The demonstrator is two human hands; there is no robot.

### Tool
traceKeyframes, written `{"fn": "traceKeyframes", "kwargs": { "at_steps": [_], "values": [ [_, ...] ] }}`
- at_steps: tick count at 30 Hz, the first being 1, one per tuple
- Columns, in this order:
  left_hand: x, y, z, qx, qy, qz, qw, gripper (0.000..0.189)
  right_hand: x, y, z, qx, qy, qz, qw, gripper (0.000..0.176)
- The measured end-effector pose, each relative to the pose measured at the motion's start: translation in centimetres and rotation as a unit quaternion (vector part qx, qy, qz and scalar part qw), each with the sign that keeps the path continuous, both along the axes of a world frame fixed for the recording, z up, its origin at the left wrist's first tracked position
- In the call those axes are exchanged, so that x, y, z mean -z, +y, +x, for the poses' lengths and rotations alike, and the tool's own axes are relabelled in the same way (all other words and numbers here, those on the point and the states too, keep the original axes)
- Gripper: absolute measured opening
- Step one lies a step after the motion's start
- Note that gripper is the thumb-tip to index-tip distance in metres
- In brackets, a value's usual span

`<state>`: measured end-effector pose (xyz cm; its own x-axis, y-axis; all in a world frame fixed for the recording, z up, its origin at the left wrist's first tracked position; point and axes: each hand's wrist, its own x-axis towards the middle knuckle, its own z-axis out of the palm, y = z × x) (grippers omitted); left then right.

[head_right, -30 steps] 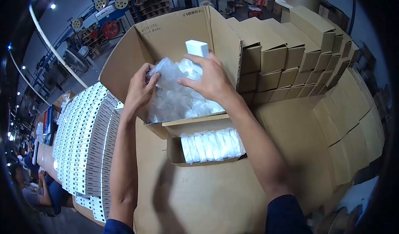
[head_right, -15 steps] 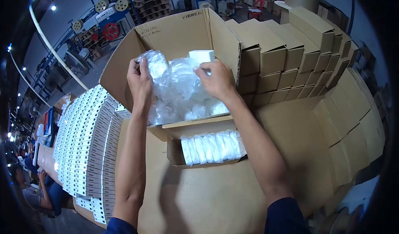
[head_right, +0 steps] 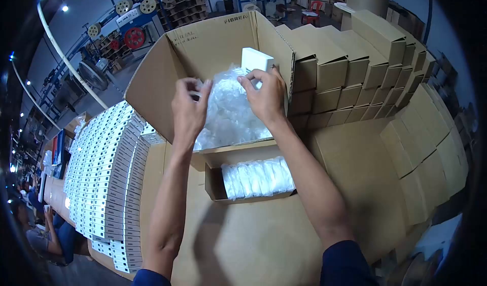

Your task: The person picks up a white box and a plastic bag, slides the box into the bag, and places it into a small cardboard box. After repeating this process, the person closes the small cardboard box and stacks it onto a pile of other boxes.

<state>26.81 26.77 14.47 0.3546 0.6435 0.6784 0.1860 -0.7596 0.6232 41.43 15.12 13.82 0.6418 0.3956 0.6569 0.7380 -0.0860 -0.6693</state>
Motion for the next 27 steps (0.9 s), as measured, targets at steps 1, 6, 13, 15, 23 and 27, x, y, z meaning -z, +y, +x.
{"fn": "traceKeyframes", "kwargs": {
  "at_steps": [1, 6, 13, 15, 23, 27],
  "values": [
    [1.2, 0.4, 0.6, 0.044, 0.026, -0.061, 0.997, 0.037, 0.0, 0.1, -0.4, -0.014, 0.022, 0.004, 1.000, 0.026],
    [2.3, 3.2, 0.5, 0.027, 0.035, -0.152, 0.987, 0.028, 0.0, -0.2, 0.0, -0.035, 0.061, 0.046, 0.996, 0.027],
    [1.9, 3.1, -0.2, -0.051, -0.064, 0.025, 0.996, 0.047, 0.5, 1.0, -0.3, -0.181, 0.191, 0.131, 0.956, 0.031],
    [0.6, 0.6, -1.2, 0.018, -0.084, -0.038, 0.996, 0.046, 0.2, 0.9, -1.5, -0.241, 0.258, 0.178, 0.918, 0.030],
    [-0.3, -7.8, -5.6, 0.155, -0.195, -0.137, 0.959, 0.017, 0.3, -3.4, -6.2, -0.275, 0.290, 0.246, 0.883, 0.034],
    [1.8, -12.2, -9.9, 0.155, -0.248, -0.164, 0.942, 0.021, 0.7, -9.6, -11.4, -0.278, 0.391, 0.228, 0.847, 0.043]
  ]
}}
